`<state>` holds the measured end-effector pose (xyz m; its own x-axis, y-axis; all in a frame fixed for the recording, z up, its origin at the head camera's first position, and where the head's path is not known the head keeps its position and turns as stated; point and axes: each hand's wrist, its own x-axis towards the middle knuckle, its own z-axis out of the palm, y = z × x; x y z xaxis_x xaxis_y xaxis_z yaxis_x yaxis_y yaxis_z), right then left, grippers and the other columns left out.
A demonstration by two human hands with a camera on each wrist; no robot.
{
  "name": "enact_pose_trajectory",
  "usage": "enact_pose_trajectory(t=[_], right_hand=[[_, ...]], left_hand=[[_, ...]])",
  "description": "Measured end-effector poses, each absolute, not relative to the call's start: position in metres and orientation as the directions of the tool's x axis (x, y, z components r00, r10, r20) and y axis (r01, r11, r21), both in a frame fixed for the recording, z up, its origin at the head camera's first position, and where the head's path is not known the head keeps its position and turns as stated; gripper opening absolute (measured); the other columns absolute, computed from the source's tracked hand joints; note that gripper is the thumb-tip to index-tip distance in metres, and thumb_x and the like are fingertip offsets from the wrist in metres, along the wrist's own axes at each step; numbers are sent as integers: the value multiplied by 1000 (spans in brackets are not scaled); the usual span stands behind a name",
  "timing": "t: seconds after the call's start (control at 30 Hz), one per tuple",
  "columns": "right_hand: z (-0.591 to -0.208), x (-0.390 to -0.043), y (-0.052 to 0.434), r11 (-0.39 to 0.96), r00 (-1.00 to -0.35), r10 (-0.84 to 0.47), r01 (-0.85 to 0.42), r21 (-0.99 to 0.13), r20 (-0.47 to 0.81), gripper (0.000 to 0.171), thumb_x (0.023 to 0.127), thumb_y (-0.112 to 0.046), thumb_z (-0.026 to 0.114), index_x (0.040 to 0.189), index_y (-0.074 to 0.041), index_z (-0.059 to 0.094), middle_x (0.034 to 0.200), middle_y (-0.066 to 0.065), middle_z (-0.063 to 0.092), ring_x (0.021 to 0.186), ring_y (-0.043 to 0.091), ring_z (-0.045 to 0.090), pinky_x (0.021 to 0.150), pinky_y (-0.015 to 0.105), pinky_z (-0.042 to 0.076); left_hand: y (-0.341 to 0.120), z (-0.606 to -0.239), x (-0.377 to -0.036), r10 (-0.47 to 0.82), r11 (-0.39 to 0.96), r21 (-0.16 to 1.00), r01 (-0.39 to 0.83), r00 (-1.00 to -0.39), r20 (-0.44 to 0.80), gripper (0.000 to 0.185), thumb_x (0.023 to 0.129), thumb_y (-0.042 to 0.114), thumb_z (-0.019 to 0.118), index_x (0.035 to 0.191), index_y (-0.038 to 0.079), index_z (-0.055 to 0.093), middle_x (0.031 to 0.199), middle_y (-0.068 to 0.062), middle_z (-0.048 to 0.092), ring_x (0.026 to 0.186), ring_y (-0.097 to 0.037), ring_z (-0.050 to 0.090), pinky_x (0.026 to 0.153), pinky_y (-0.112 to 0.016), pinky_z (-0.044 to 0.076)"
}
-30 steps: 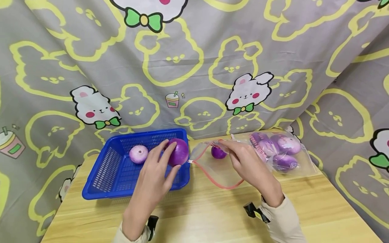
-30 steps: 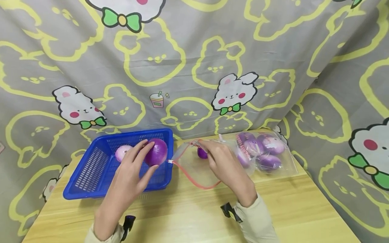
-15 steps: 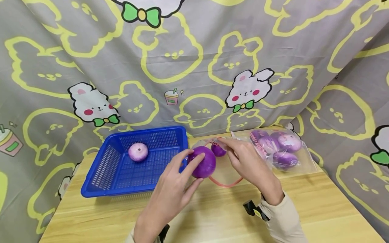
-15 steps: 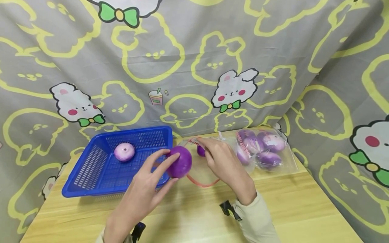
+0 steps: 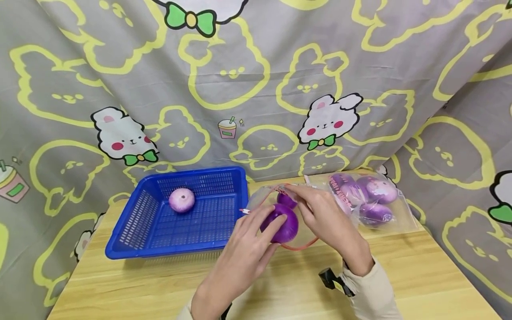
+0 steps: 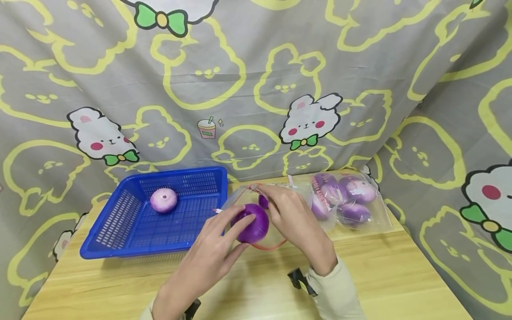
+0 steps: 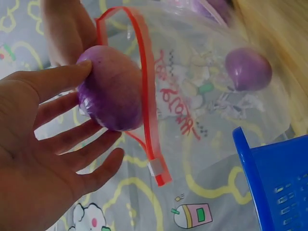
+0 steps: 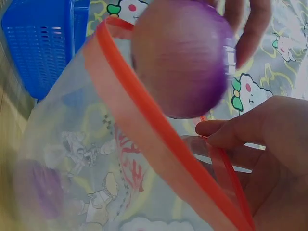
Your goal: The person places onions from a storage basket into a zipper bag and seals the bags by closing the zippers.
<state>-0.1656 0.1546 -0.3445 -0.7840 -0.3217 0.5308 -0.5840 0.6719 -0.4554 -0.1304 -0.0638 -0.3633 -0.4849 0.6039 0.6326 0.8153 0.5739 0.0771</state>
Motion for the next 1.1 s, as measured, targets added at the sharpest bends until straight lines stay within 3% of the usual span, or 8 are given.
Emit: enact_pose_trajectory(t=[0.2, 0.5, 0.67, 0.9, 1.0, 1.1], right_hand=[[-343, -164, 157, 691, -781, -302, -574, -439, 546, 34, 97, 1, 58, 129, -5, 66, 122, 8, 69, 109, 22, 68, 86, 40, 57], [-340, -161, 159, 693, -762, -295, -586, -420, 577, 38, 97, 1, 59, 133, -10, 64, 121, 3, 70, 91, 12, 66, 71, 33, 53], [-340, -160, 161, 681, -762, -299, -592, -431, 575, 40, 96, 3, 57, 133, -9, 64, 121, 3, 70, 96, 14, 67, 75, 35, 55], [-340, -160, 163, 684, -770, -296, -584, -437, 565, 39, 97, 4, 53, 132, -9, 65, 127, 5, 67, 117, 23, 63, 89, 42, 55], [-339, -160, 164, 687, -772, -297, -581, -436, 561, 39, 97, 4, 53, 131, -8, 65, 126, 6, 68, 113, 21, 65, 86, 40, 55], [-339, -160, 164, 694, -776, -297, -575, -432, 556, 39, 97, 4, 53, 132, -9, 65, 125, 6, 68, 97, 16, 64, 76, 36, 53]], left_hand=[[-62, -367, -129, 613, 602, 80, 795, -524, 591, 63, 82, 19, 81, 139, 13, 54, 138, -11, 54, 129, -27, 51, 96, -44, 48], [-60, -374, -129, 625, 668, 56, 742, -601, 498, 60, 85, 22, 79, 138, 16, 52, 136, -12, 56, 127, -28, 51, 97, -44, 47], [-61, -375, -128, 629, 689, 34, 724, -620, 469, 61, 84, 21, 80, 137, 15, 51, 132, -11, 58, 127, -28, 52, 98, -44, 47], [-62, -375, -127, 638, 662, 42, 748, -593, 492, 44, 84, 18, 79, 122, 12, 58, 119, -10, 61, 115, -27, 57, 98, -41, 48], [-62, -374, -127, 643, 641, 52, 765, -573, 508, 39, 84, 18, 78, 118, 12, 59, 117, -9, 61, 113, -26, 57, 96, -40, 48], [-62, -372, -125, 648, 631, 60, 773, -568, 506, 37, 84, 18, 79, 114, 14, 59, 117, -7, 61, 114, -25, 56, 93, -39, 49]])
